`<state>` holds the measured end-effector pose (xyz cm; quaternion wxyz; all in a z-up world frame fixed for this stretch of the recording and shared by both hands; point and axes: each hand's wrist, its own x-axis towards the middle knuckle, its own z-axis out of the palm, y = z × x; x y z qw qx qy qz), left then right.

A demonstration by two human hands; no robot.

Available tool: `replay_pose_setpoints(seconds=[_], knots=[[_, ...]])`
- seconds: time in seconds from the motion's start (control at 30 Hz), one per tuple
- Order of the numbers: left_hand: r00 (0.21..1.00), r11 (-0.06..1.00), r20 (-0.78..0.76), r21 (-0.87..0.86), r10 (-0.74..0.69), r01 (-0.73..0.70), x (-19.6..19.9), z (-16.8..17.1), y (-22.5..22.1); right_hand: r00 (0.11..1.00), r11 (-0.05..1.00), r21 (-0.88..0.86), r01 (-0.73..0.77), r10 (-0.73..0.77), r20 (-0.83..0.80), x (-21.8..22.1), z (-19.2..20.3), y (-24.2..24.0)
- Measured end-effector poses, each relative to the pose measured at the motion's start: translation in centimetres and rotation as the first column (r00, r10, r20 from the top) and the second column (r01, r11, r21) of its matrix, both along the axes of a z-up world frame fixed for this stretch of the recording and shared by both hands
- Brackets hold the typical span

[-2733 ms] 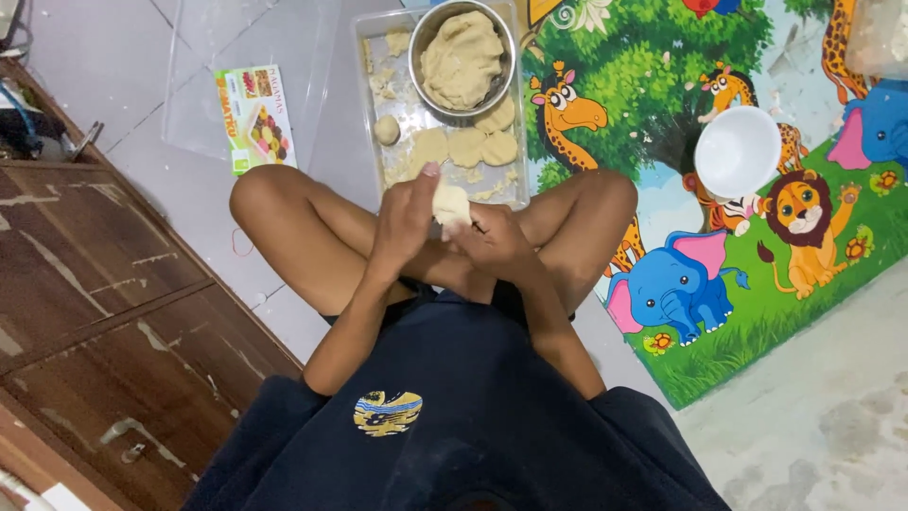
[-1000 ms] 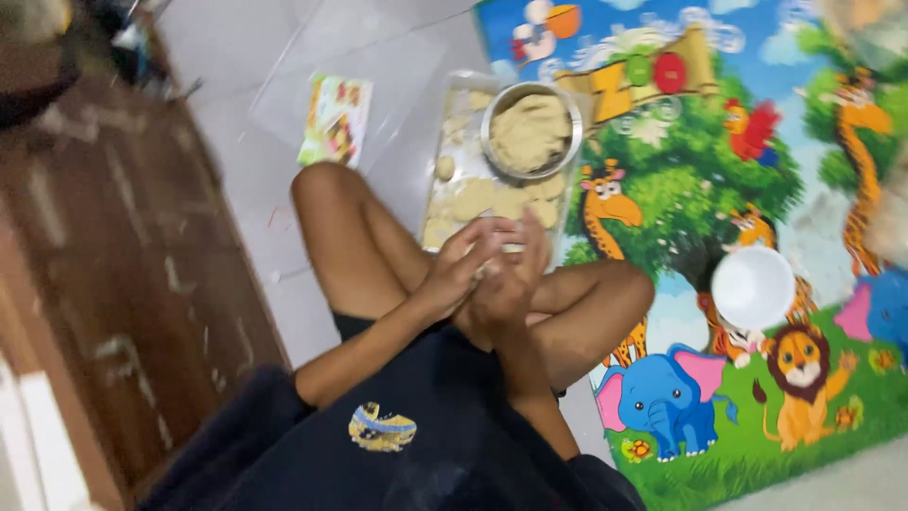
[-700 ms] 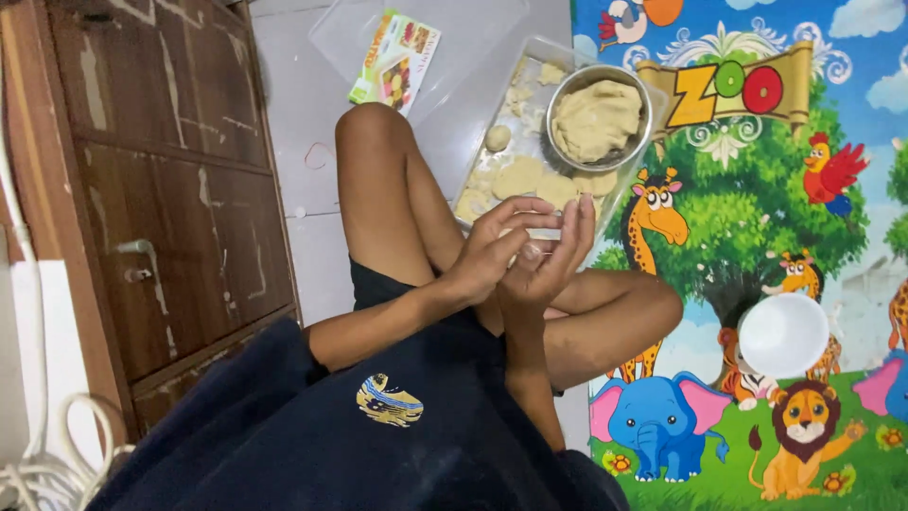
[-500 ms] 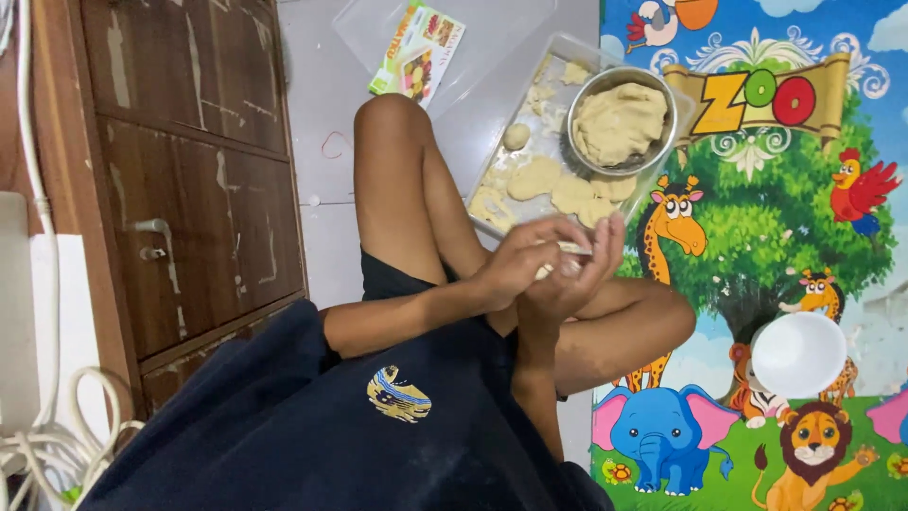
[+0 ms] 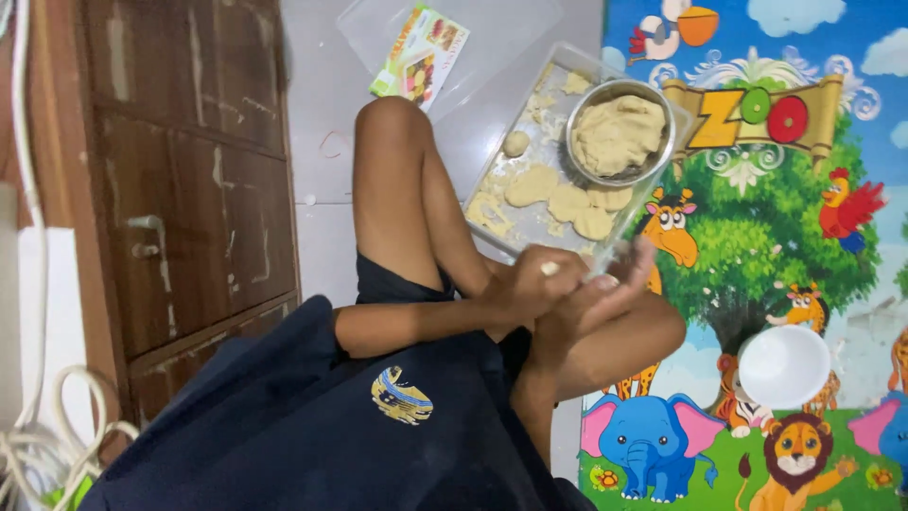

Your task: Shaping pieces of dough into small balls and arranging them on a tray while sitting on the floor.

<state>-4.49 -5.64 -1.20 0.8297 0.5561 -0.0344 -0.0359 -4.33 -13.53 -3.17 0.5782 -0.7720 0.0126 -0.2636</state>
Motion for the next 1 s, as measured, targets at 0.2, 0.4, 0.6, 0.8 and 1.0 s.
replay_pose_setpoints(seconds=[0.2,0.4,0.6,0.8,1.0], knots=[[0.661,0.838,-0.649,-0.542,-0.378,-0.052,1.9,-6.2,-0.1,0.996,0.971,0.230,-0.072,0.081,-0.027,0.7,-0.8,0.3],[0.756,0.963,-0.631,-0.270,-0.173,-0.005,1.5,-3.4,0.0,0.920,0.957,0.014,-0.289,0.282,-0.273,1.0,0.6,-1.3],[0.844,0.955,-0.494,-0.289,-0.210,0.068,2.6,0.8,0.1,0.968,0.952,-0.191,-0.238,0.216,-0.131,0.6,2.0,2.1],[0.894,0.954,-0.344,-0.184,-0.286,0.235,1.3,0.4,1.3,0.999,0.992,-0.123,0.003,-0.007,-0.032,2.7,-2.1,2.7],[0.962,0.981,-0.194,-0.079,-0.191,0.179,2.3,-0.9,0.9,0.990,0.972,-0.233,-0.018,0.050,0.132,3.2,-1.8,0.4]])
